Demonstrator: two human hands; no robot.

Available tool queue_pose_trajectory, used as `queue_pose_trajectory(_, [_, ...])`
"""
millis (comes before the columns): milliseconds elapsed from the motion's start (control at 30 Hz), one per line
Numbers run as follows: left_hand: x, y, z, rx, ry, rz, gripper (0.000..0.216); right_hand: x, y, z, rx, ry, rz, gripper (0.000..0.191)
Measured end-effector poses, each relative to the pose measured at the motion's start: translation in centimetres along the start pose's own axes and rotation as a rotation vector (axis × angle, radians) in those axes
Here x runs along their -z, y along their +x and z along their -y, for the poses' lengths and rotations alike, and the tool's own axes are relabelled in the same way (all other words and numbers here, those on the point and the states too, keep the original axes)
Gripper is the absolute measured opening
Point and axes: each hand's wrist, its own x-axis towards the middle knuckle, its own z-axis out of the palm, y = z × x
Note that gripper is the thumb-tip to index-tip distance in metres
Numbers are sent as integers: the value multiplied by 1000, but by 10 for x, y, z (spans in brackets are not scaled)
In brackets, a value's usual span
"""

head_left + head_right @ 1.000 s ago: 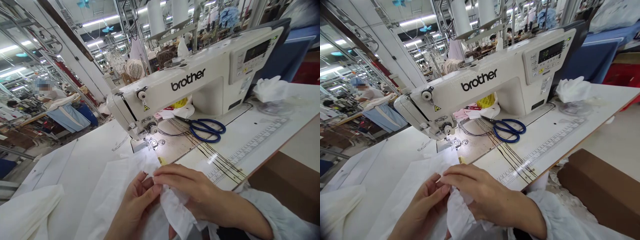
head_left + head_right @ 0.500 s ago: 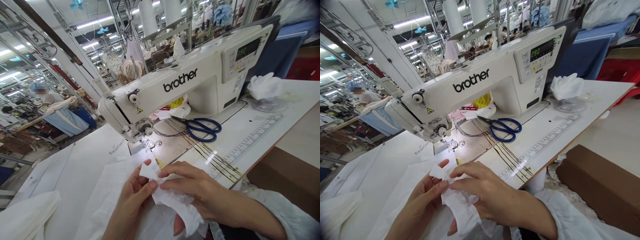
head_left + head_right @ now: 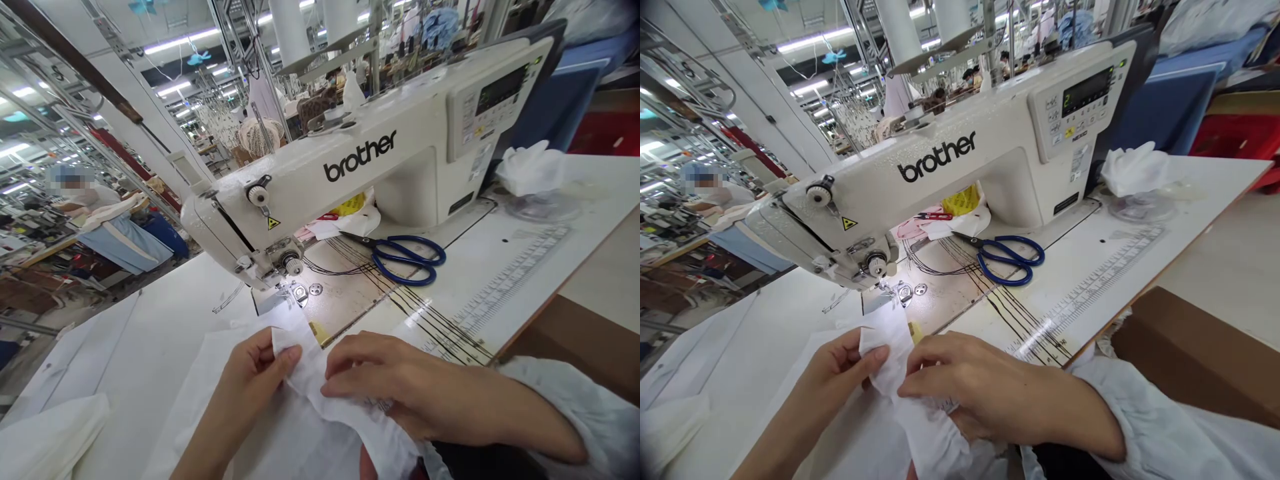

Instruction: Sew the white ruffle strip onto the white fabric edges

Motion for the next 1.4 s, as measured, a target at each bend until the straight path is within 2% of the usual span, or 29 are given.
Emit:
queue_pose_trajectory(167, [13, 29, 1, -196, 444, -177, 33, 11, 31, -21, 154, -200, 63, 33])
queue_pose_trajectory(267, [13, 43, 6, -215, 511, -237, 26, 12, 48, -34, 231, -323, 69, 35])
queue_pose_trajectory(333, [12, 46, 13, -196, 513, -251, 26, 10, 51, -38, 268, -328, 93, 41])
queue_pose_trajectory(433, [13, 38, 22, -162, 513, -221, 24, 2, 46, -37, 293, -300, 157, 35])
queue_pose_trajectory(567, [21, 26, 20, -74, 532, -69, 27, -4, 39, -32, 294, -300, 179, 17])
queue_pose_trajectory(667, [26, 30, 12, -16, 553, -1, 31, -3, 39, -30, 290, -308, 182, 17])
queue_pose_trajectory(867, [26, 44, 9, -26, 661, -25, 32, 1, 40, -31, 266, -321, 171, 22])
queue_pose_trajectory(1033, [23, 45, 15, -56, 659, -124, 36, 3, 39, -28, 243, -324, 124, 27])
queue_pose_trajectory(1200, [17, 46, 16, -81, 753, -259, 37, 0, 37, -30, 220, -337, 90, 29])
queue_pose_trajectory(1400, [11, 45, 16, -110, 796, -345, 34, -1, 37, -32, 213, -327, 90, 34])
